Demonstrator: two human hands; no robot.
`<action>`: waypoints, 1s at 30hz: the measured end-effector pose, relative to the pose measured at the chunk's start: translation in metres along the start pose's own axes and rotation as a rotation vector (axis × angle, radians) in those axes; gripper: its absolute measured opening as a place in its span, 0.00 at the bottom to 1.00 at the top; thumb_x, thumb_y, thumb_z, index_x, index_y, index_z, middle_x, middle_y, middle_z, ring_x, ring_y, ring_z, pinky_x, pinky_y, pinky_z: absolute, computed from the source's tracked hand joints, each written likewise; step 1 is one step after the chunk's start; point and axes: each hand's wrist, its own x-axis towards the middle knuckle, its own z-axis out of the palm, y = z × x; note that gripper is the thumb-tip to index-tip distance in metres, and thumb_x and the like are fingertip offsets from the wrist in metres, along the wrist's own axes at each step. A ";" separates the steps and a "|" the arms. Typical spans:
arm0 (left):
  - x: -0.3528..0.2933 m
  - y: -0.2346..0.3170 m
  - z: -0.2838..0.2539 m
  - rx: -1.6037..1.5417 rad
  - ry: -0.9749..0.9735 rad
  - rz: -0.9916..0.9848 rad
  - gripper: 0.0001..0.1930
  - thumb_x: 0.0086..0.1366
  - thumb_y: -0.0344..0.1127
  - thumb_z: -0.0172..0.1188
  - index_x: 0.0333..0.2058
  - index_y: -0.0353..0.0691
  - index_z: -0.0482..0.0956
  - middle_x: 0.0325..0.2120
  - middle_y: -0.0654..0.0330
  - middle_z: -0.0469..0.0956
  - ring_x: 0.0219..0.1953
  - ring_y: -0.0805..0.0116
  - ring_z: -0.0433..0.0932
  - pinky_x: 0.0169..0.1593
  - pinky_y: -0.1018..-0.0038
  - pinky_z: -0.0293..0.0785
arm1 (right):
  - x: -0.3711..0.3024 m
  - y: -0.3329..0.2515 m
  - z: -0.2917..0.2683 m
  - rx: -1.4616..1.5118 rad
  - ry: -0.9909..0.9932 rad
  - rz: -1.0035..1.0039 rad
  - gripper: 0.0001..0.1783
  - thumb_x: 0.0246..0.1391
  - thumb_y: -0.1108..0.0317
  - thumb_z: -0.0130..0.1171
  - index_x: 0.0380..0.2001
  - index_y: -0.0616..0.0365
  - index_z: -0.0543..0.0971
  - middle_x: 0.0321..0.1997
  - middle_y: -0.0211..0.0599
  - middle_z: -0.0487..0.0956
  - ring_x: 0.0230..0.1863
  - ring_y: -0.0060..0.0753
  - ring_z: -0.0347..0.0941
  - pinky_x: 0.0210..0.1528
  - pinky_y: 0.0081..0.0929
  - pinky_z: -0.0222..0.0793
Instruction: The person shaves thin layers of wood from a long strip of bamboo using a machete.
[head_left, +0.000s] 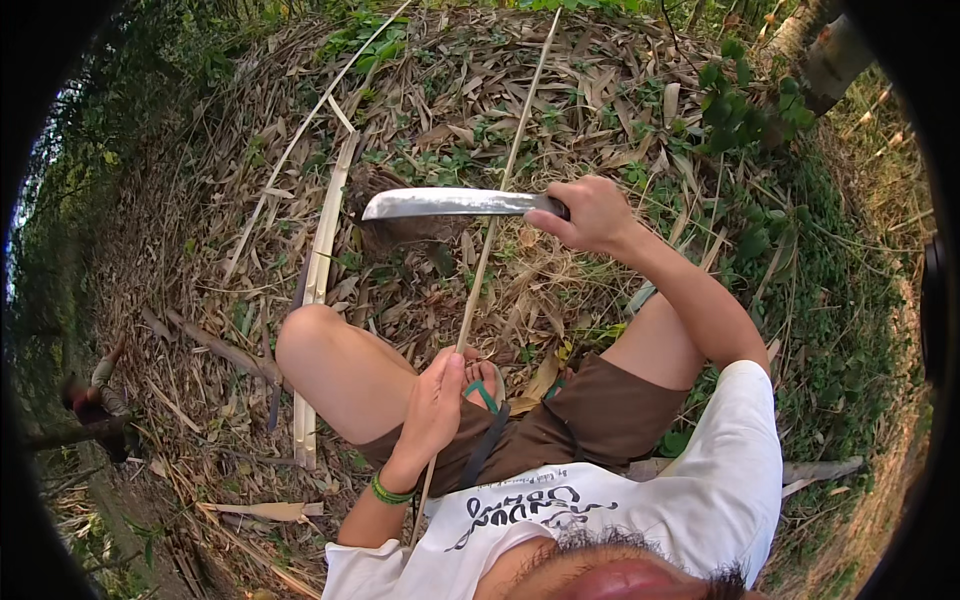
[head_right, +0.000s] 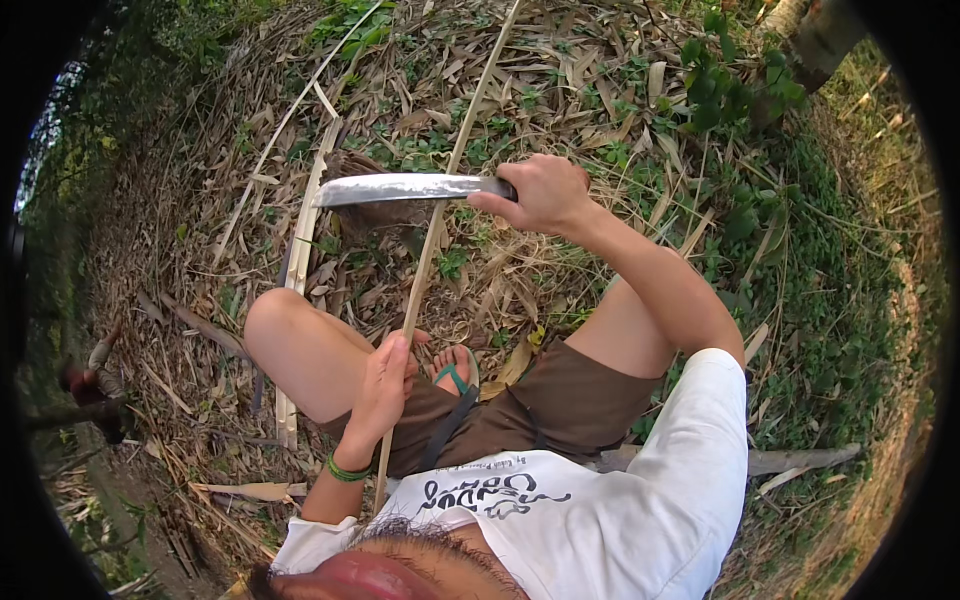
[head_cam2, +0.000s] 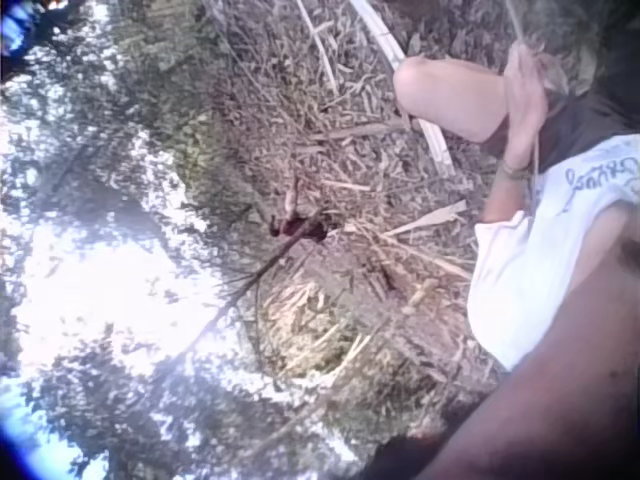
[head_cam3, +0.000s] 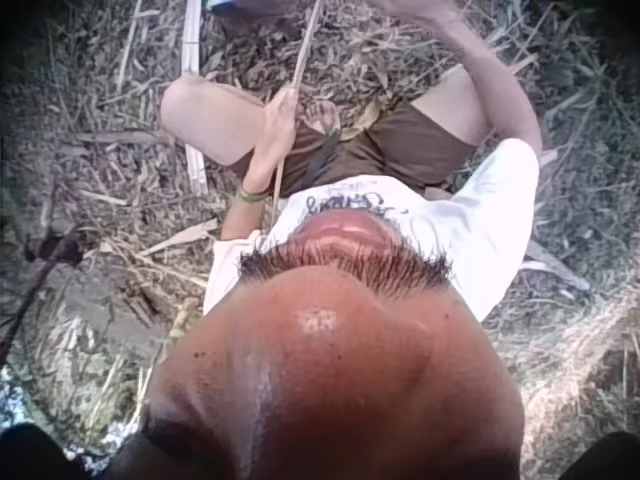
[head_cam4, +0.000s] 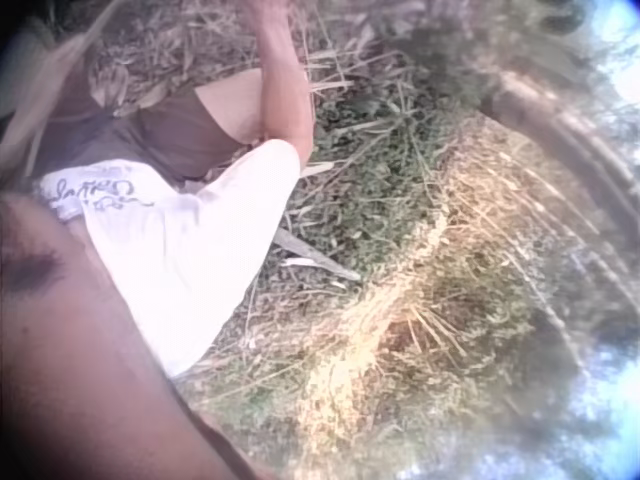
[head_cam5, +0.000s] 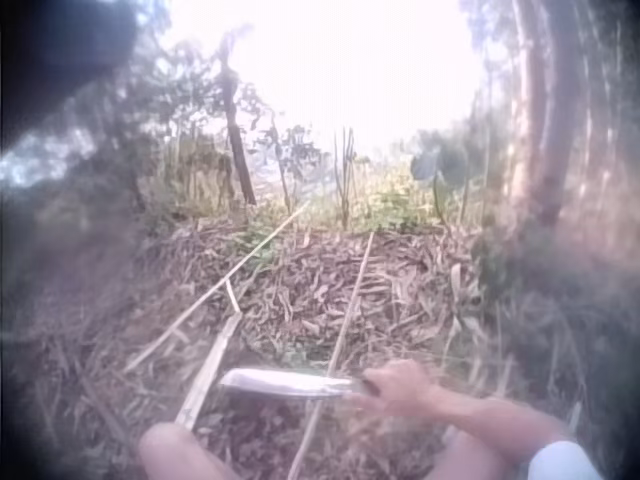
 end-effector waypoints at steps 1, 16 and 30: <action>0.002 0.003 0.002 0.024 0.035 0.024 0.19 0.79 0.46 0.42 0.50 0.37 0.76 0.19 0.74 0.60 0.21 0.83 0.58 0.25 0.80 0.56 | -0.005 -0.019 0.000 -0.021 -0.005 -0.059 0.41 0.54 0.23 0.51 0.16 0.54 0.77 0.11 0.41 0.74 0.14 0.44 0.75 0.17 0.44 0.69; 0.002 0.013 0.016 0.413 0.149 0.095 0.18 0.79 0.38 0.40 0.49 0.27 0.73 0.24 0.48 0.80 0.29 0.62 0.84 0.33 0.70 0.77 | -0.004 -0.016 -0.011 -0.133 -0.036 -0.028 0.43 0.56 0.23 0.46 0.21 0.56 0.81 0.14 0.44 0.76 0.19 0.49 0.78 0.22 0.48 0.73; 0.004 0.011 0.010 0.302 0.102 0.044 0.22 0.80 0.42 0.40 0.46 0.26 0.74 0.27 0.47 0.82 0.32 0.64 0.85 0.34 0.69 0.78 | -0.001 -0.016 -0.011 -0.065 -0.072 0.027 0.45 0.56 0.22 0.46 0.20 0.59 0.80 0.14 0.45 0.75 0.19 0.50 0.78 0.26 0.48 0.74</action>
